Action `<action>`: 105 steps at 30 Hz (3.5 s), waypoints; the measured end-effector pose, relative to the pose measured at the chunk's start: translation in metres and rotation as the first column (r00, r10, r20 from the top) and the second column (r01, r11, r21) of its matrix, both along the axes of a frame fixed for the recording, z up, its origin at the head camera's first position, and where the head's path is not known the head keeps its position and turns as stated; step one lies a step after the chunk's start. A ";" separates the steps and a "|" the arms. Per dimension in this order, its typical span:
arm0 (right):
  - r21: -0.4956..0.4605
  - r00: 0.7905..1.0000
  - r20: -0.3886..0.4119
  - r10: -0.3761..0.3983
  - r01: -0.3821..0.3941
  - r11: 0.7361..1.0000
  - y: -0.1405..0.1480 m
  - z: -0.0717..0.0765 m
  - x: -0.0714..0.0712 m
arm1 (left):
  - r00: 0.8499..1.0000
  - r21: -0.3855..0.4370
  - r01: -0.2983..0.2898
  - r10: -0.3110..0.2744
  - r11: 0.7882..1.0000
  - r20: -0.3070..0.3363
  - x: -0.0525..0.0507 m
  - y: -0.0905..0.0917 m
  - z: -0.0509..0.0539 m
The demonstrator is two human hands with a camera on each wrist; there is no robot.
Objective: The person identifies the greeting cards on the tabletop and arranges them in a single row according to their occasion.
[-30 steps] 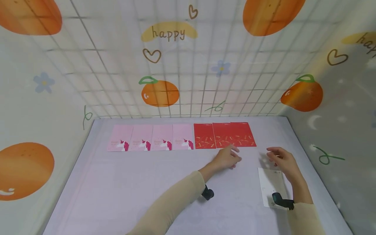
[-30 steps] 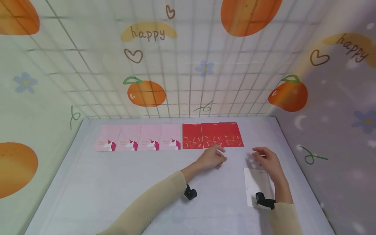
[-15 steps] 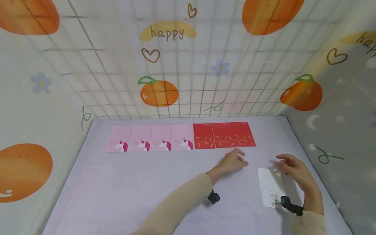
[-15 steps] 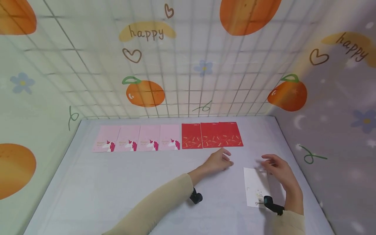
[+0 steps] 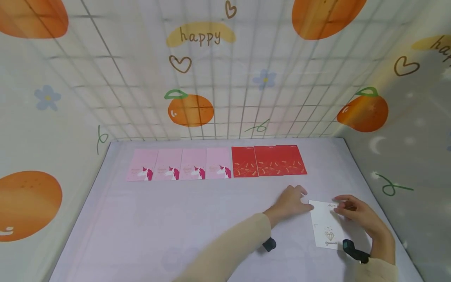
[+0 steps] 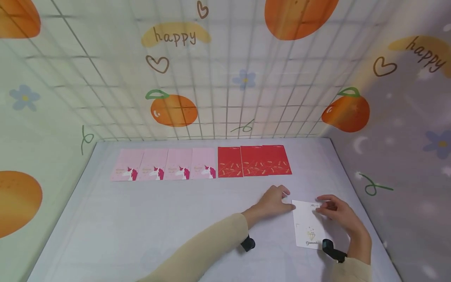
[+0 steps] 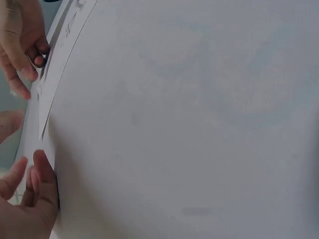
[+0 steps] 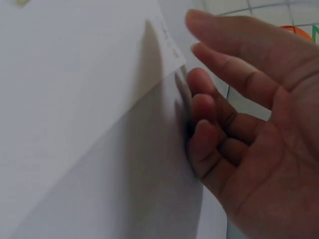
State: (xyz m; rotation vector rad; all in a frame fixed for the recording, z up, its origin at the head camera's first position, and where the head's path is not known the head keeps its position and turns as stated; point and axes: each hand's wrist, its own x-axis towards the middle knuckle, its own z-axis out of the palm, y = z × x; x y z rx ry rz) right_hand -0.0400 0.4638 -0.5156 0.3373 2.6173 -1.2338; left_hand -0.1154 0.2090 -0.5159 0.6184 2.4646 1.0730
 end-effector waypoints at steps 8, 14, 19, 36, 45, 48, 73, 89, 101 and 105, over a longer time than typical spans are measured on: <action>0.003 1.000 0.008 0.001 -0.001 1.000 -0.001 -0.006 0.002 | 0.979 -0.184 0.040 -0.076 0.982 -0.191 0.009 0.004 -0.005; 0.020 1.000 0.004 -0.004 0.004 1.000 0.003 -0.013 0.003 | 0.960 -0.257 0.033 -0.102 0.966 -0.262 0.015 0.008 -0.008; 0.030 0.999 -0.034 0.004 -0.003 1.000 0.001 -0.014 0.004 | 0.954 -0.284 0.022 -0.105 0.958 -0.280 0.017 0.010 -0.010; 0.034 0.993 -0.118 -0.023 0.027 0.999 -0.008 -0.015 0.008 | 0.957 -0.237 0.021 -0.088 0.971 -0.277 0.022 0.007 -0.014; 0.036 0.984 -0.150 -0.095 0.102 0.994 -0.010 -0.018 0.007 | 0.936 -0.228 0.006 -0.086 0.974 -0.342 0.027 0.010 -0.018; -0.011 0.980 -0.150 -0.133 0.133 0.991 -0.011 -0.018 0.007 | 0.932 -0.201 0.009 -0.081 0.980 -0.354 0.027 0.011 -0.018; -0.415 0.961 -0.155 -0.227 0.145 0.898 -0.050 0.010 -0.013 | 0.942 0.455 -0.219 0.066 0.863 0.329 0.003 -0.029 -0.006; -0.413 0.973 -0.114 -0.202 0.138 0.900 -0.136 0.022 -0.034 | 0.938 0.471 -0.230 0.066 0.851 0.340 -0.010 -0.116 -0.007; -0.477 0.983 -0.104 -0.151 0.084 0.875 -0.187 0.013 -0.044 | 0.929 0.466 -0.264 0.093 0.845 0.357 -0.007 -0.178 -0.008; -0.516 0.987 -0.115 -0.111 0.037 0.856 -0.202 0.013 -0.049 | 0.918 0.468 -0.295 0.112 0.833 0.381 -0.004 -0.196 -0.006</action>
